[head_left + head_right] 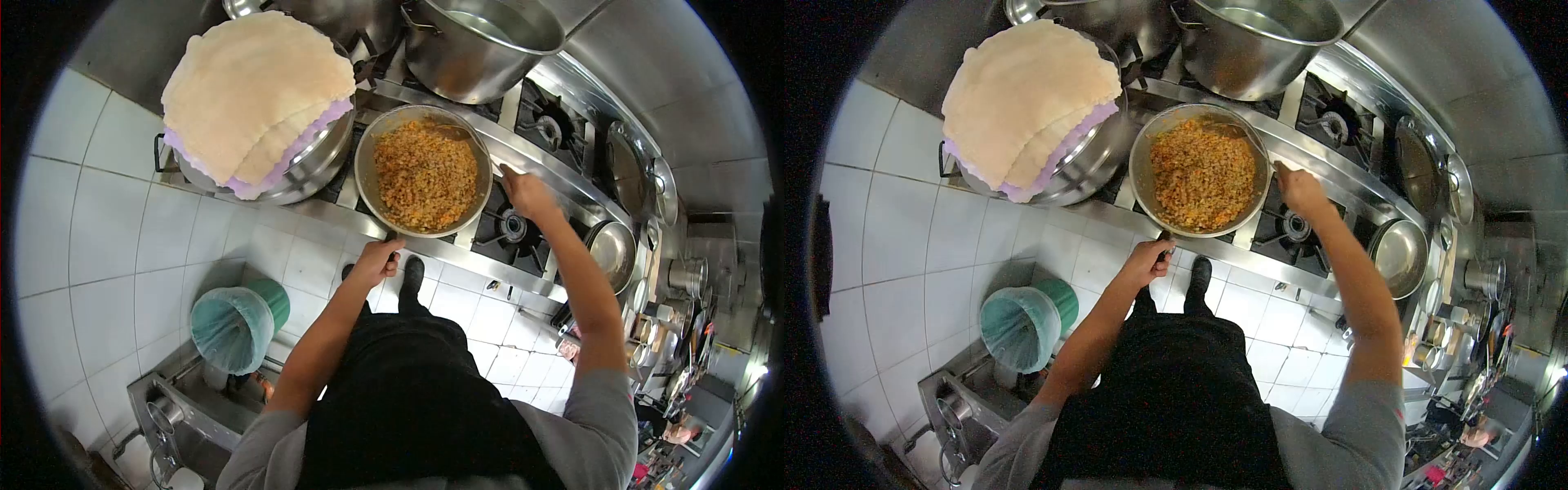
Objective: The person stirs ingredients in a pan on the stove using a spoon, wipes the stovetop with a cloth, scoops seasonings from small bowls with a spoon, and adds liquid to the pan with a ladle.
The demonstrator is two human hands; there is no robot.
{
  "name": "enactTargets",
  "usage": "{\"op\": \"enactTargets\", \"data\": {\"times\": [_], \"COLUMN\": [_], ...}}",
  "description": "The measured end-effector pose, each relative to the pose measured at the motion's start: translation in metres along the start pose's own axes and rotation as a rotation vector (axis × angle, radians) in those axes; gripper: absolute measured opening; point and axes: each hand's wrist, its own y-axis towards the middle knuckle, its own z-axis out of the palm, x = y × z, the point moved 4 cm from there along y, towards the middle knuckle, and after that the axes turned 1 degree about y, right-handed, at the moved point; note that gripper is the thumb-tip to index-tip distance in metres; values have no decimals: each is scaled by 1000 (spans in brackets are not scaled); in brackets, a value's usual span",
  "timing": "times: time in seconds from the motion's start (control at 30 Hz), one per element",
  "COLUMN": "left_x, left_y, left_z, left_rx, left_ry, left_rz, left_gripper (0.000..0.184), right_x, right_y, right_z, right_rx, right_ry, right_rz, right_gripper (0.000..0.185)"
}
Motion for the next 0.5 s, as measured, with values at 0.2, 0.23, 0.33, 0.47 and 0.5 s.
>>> {"op": "enactTargets", "data": {"times": [0.2, 0.23, 0.33, 0.47, 0.5], "left_x": [8, 11, 9, 8, 9], "left_y": [13, 11, 10, 9, 8], "left_z": [5, 10, 10, 8, 10], "left_rx": [-17, -7, 27, 38, 38], "left_ry": [27, 34, 32, -2, -8], "left_rz": [7, 2, 3, 7, 5], "left_gripper": [19, 15, 12, 15, 15], "right_x": [81, 102, 108, 98, 99], "right_y": [-60, -75, -87, -101, -105], "right_z": [107, 76, 34, 8, -3], "right_rx": [13, 126, 145, 12, 17], "right_ry": [1137, 1511, 1390, 961, 957], "right_rz": [493, 695, 661, 340, 341], "right_gripper": [36, 38, 38, 36, 36]}}
